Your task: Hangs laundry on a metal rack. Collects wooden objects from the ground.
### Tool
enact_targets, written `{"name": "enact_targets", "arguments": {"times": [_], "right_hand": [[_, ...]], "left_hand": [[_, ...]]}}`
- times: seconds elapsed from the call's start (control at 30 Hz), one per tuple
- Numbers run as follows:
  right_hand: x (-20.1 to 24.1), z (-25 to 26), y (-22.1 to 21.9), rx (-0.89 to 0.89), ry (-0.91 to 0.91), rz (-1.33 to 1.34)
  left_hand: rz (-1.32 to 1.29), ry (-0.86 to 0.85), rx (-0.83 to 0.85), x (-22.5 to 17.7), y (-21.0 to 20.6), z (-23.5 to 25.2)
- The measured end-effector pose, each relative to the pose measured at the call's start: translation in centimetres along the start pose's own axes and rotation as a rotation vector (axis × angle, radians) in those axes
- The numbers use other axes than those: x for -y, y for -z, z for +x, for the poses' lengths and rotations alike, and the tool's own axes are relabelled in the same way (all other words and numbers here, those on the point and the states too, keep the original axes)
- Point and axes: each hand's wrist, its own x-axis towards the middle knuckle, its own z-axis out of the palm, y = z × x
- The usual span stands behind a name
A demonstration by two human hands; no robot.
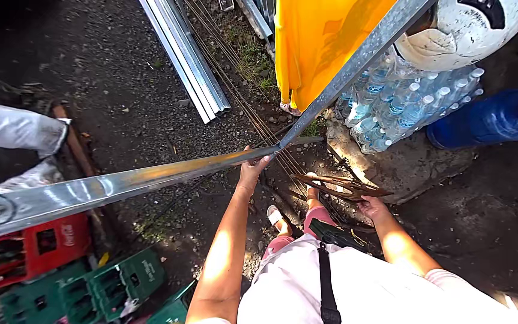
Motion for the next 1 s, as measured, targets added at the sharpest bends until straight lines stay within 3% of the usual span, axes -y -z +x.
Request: {"name": "enact_targets", "arguments": {"times": [0.1,0.17,0.23,0.33,0.43,0.57,0.73,0.87,1.0], "right_hand": [[-0.4,-0.6,-0.8,0.023,0.02,-0.05],[-1.1,-1.8,-1.7,0.036,0.036,-0.094],[-2.2,-3.1,-2.9,0.047,0.047,-0.13],[-4.4,-5.1,-4.9,0.059,0.058,-0.208],[-7.3,-7.6,-7.1,0.087,0.041,-0.279],[-12.3,-12.1,-10.2,0.141,0.04,-0.38],[-20.6,-18.4,-14.7,0.238,-0.009,-0.556],[-27.0,-23.9,-18.7,0.325,-0.061,-0.657],[-32.5,-28.5,-22.5,0.46,-0.132,-0.804]], "left_hand": [[0.123,0.068,-0.065,4.5,4.2,-0.4],[0.389,0.16,-0.066,9.7,8.5,-1.9],[0.699,0.331,-0.003,14.9,12.5,-5.4],[0.888,0.639,0.082,21.9,17.5,-12.8],[0.789,0.813,0.07,27.0,20.8,-20.4],[0.533,0.876,-0.069,32.5,23.0,-27.3],[0.248,0.88,-0.193,36.3,24.2,-32.5],[0.159,0.895,-0.201,39.8,24.7,-35.6],[0.045,0.869,-0.327,41.3,25.2,-38.9]]}}
